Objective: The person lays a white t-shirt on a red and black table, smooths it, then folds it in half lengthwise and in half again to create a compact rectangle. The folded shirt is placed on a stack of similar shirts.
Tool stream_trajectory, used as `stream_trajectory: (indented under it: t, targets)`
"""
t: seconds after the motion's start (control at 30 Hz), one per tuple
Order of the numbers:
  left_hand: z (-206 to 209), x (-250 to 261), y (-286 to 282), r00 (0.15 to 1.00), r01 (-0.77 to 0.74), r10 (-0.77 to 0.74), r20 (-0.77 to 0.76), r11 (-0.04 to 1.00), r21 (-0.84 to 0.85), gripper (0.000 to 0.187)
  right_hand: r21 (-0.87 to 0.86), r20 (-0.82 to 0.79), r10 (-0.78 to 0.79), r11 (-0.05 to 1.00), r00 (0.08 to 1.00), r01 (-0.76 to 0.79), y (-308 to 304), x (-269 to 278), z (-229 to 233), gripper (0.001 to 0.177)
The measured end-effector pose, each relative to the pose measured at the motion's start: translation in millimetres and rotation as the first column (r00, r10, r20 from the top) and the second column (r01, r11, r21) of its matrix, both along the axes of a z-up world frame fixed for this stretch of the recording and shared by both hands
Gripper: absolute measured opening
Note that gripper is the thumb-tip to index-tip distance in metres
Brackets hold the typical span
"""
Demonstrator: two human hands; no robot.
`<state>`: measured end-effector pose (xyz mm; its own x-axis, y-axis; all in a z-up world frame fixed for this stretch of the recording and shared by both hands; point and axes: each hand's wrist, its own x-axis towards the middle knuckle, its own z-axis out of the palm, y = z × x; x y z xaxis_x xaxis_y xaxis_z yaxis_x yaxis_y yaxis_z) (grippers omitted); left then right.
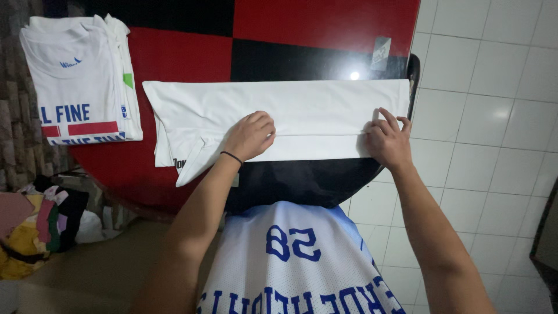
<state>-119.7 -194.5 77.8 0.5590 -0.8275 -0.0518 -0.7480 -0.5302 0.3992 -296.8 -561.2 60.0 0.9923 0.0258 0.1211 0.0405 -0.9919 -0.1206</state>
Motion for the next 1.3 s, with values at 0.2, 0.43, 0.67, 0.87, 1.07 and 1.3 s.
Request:
stream_trajectory:
  t: [0.2, 0.43, 0.67, 0.87, 1.07, 1.3]
  targets:
    - [2.0, 1.1, -13.4, 0.989, 0.085, -0.064, 0.132, 0.983, -0.162, 0.031, 0.073, -0.029, 0.068, 0.995, 0.997, -0.065, 14.4, 13.7, 1.1, 0.034]
    - [4.5, 9.8, -28.5, 0.937, -0.279, 0.253, -0.241, 0.957, -0.080, 0.014, 0.091, 0.005, -0.004, 0.996, 1.000, 0.004, 17.5, 41.8, 3.6, 0.014]
    - [26.7, 40.0, -39.0, 0.880, -0.295, 0.314, -0.355, 0.949, 0.109, 0.021, 0.173, -0.055, -0.029, 0.984, 0.998, 0.038, 4.0, 89.6, 38.5, 0.007]
    - [14.6, 11.0, -36.8, 0.969, -0.212, 0.182, -0.168, 0.961, -0.179, 0.016, 0.227, -0.070, -0.009, 0.974, 0.997, 0.025, 9.7, 79.7, 55.8, 0.005]
    - [-35.0, -56.2, -71.3, 0.978, 0.205, -0.207, 0.000, 0.969, -0.137, 0.044, 0.239, -0.023, -0.011, 0.971, 1.000, 0.016, 14.0, 69.1, 57.0, 0.005]
    - [-34.2, -44.7, -95.9, 0.999, 0.014, -0.010, -0.037, 0.995, 0.097, 0.083, 0.248, -0.017, -0.025, 0.968, 1.000, 0.028, 16.9, 65.9, 61.5, 0.005]
